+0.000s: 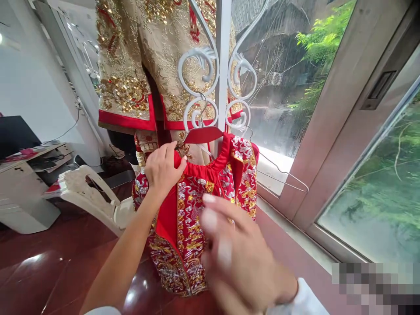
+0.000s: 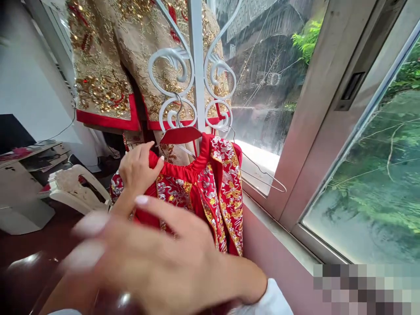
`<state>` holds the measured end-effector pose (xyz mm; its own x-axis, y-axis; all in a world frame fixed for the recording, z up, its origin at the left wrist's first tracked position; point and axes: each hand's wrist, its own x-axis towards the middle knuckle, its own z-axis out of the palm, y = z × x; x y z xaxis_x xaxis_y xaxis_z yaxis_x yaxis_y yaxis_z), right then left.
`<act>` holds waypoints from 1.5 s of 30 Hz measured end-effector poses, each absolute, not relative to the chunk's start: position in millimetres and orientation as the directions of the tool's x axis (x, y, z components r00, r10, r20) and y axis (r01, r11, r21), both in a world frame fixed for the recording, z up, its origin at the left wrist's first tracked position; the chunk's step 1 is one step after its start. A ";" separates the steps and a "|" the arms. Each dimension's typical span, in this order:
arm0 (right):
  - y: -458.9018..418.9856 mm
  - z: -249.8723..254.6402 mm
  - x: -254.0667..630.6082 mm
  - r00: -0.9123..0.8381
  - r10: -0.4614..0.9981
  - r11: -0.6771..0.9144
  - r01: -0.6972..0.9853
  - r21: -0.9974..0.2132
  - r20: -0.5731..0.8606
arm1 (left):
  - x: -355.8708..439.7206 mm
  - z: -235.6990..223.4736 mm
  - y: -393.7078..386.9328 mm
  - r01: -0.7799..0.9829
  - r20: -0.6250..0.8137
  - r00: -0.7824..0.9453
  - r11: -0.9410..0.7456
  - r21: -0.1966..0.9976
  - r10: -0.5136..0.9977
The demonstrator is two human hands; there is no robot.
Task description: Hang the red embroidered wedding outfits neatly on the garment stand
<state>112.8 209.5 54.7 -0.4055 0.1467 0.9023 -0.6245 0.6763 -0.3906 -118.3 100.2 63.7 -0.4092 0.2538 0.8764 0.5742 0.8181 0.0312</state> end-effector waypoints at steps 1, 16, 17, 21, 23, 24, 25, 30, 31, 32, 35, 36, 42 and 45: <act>218.4 54.7 97.2 -0.398 0.155 0.677 -0.623 -0.391 0.904 | -115.4 60.0 102.1 0.609 0.886 -0.375 0.793 0.014 0.272; 263.2 -12.9 -20.4 -0.746 0.397 0.711 -0.119 -0.693 0.534 | -37.7 -32.4 144.4 0.556 0.860 -0.507 0.785 0.272 0.062; 260.9 -13.1 -21.2 -0.753 0.393 0.746 -0.073 -0.661 0.527 | -34.3 -35.5 142.5 0.549 0.869 -0.495 0.778 0.305 0.009; 254.4 -19.3 -23.2 -0.798 0.338 0.801 -0.035 -0.598 0.499 | -21.9 -44.1 133.1 0.539 0.858 -0.497 0.729 0.421 -0.128; 252.2 -22.5 -19.8 -0.806 0.308 0.799 -0.069 -0.598 0.505 | -17.5 -46.7 126.9 0.531 0.850 -0.500 0.716 0.454 -0.168; 251.3 -23.6 -17.0 -0.810 0.307 0.803 -0.062 -0.593 0.500 | -15.5 -48.0 123.4 0.534 0.851 -0.493 0.709 0.460 -0.181; 250.5 -24.7 -13.8 -0.818 0.316 0.808 -0.034 -0.588 0.481 | -13.7 -49.7 119.8 0.547 0.854 -0.486 0.698 0.462 -0.184; 250.7 -43.9 -1.1 -0.947 0.292 0.838 0.185 -0.514 0.135 | -7.2 -71.5 102.4 0.600 0.775 -0.600 0.527 0.601 -0.200; 251.8 -52.1 -0.2 -0.961 0.271 0.842 0.206 -0.499 0.060 | -6.8 -78.5 99.4 0.580 0.732 -0.645 0.482 0.656 -0.220; 253.0 -61.2 0.2 -0.966 0.259 0.843 0.226 -0.488 0.001 | -6.9 -85.9 96.4 0.551 0.687 -0.687 0.446 0.705 -0.236; 255.6 -86.8 -0.4 -0.957 0.280 0.830 0.278 -0.484 -0.070 | -9.2 -106.5 86.4 0.449 0.574 -0.794 0.444 0.776 -0.199; 255.9 -92.9 -0.8 -0.953 0.295 0.823 0.289 -0.488 -0.068 | -10.3 -112.4 82.7 0.412 0.538 -0.825 0.468 0.781 -0.172; 254.1 -109.0 -0.4 -0.964 0.264 0.779 0.237 -0.581 -0.040 | -13.3 -146.6 75.8 0.259 0.219 -0.966 0.510 0.821 0.138; 252.2 -118.0 -0.2 -0.970 0.233 0.751 0.226 -0.620 -0.072 | -15.9 -165.1 93.2 0.243 0.137 -0.958 0.459 0.855 0.252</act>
